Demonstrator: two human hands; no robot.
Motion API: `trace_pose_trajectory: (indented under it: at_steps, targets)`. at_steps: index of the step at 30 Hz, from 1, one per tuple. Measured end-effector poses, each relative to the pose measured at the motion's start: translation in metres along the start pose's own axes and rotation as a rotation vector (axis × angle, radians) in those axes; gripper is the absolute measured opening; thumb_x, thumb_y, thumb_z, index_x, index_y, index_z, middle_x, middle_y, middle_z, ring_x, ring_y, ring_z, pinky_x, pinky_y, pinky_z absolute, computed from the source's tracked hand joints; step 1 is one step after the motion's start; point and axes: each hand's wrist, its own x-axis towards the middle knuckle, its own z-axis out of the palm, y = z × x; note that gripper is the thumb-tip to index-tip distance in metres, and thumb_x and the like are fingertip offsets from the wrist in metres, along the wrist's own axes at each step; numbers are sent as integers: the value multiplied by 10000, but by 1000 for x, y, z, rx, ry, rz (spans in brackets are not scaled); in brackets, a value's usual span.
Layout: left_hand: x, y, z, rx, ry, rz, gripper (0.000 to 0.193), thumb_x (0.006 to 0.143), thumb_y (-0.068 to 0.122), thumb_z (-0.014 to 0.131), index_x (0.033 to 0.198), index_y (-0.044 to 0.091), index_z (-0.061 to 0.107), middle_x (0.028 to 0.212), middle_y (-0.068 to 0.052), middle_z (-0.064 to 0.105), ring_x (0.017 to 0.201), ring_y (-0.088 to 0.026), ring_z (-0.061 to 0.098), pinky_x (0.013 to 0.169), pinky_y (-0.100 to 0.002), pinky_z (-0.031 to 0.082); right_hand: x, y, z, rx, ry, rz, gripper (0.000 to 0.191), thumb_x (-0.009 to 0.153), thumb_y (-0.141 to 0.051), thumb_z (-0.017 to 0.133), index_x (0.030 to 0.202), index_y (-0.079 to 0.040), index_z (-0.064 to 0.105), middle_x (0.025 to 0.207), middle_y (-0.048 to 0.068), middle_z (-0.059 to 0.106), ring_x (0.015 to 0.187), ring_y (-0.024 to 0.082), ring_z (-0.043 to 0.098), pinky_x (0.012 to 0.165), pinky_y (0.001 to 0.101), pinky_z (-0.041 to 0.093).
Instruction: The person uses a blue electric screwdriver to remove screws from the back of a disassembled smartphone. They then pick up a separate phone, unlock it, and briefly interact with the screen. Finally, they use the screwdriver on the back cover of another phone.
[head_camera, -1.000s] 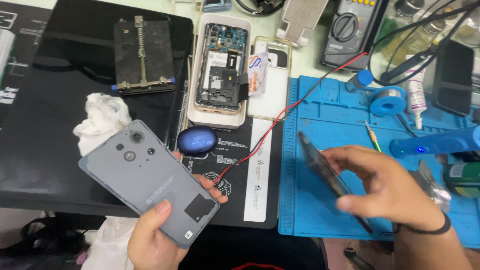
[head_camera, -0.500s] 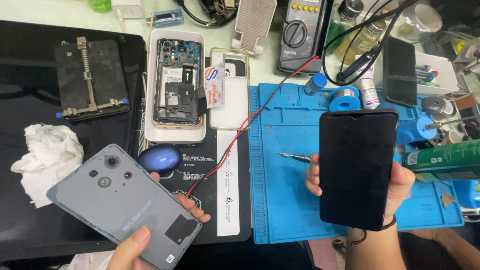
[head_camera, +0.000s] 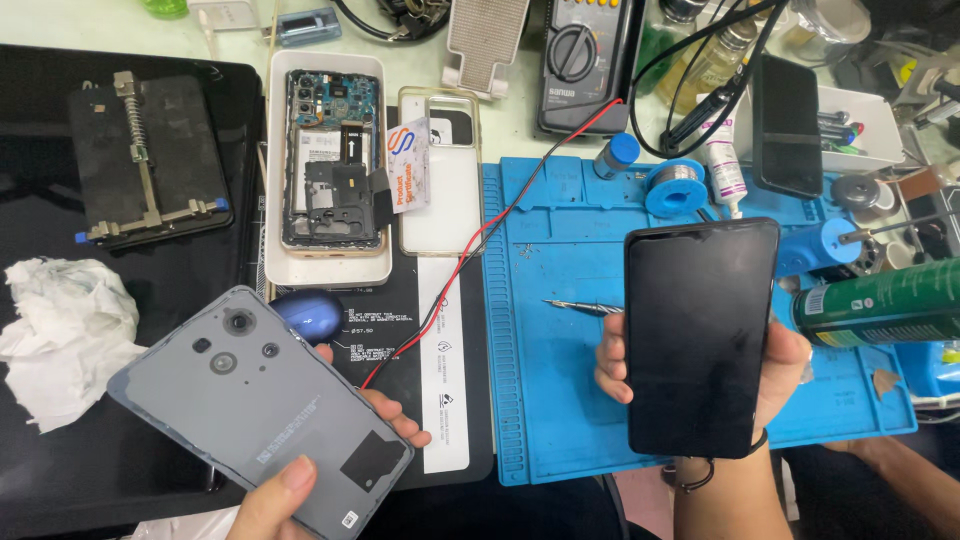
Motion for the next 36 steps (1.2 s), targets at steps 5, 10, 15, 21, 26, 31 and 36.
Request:
trace_pose_trajectory:
  at_steps: [5,10,15,21,26,31,36]
  targets:
    - [0,-3,1,34,75,-10,1048,796,293,721,1692,91,216,1175,-407,572,1091,-573,644,968,-798,438,-2,5,6,22,-7,-21,906,835,-532,655,1470,93,489,1261,435,604,1025,468,633,748,500,463]
    - [3,-4,-8,36,17,-38,1074,788,321,726,1689,132,173,1192,-376,577,1103,-558,645,963,-786,431,-6,11,-1,42,-123,23,937,881,-596,642,1431,147,489,1268,428,614,1044,447,655,795,475,470]
    - [7,-7,-18,28,-50,-36,1072,811,328,730,1698,153,155,1215,-381,562,1131,-567,617,968,-816,409,-8,18,-13,-17,-177,-1,1040,856,-686,634,1399,190,495,1246,431,621,942,403,651,750,458,473]
    - [11,-2,-29,46,-114,-42,1020,841,339,729,1684,173,181,1222,-390,565,1146,-581,620,953,-837,409,-9,21,-16,-49,-144,-7,1052,858,-675,656,1435,185,468,1252,418,616,988,410,623,761,469,473]
    - [7,2,-29,47,-101,-13,1011,854,328,733,1690,146,195,1204,-426,572,1127,-613,623,935,-855,407,-7,24,-12,-23,-134,13,1030,865,-638,697,1438,180,448,1228,407,617,1045,408,606,781,468,471]
    - [15,3,-36,27,-187,-19,996,869,313,735,1681,147,182,1212,-445,560,1135,-615,614,930,-873,396,-6,26,-8,20,-85,21,985,854,-576,693,1495,128,442,1241,390,612,1049,415,607,770,464,473]
    - [14,-1,-47,-27,-226,-35,951,902,300,719,1677,163,185,1233,-446,543,1180,-603,581,950,-890,372,-3,27,-9,39,-89,26,953,849,-554,707,1435,154,455,1214,399,610,1015,415,617,718,455,480]
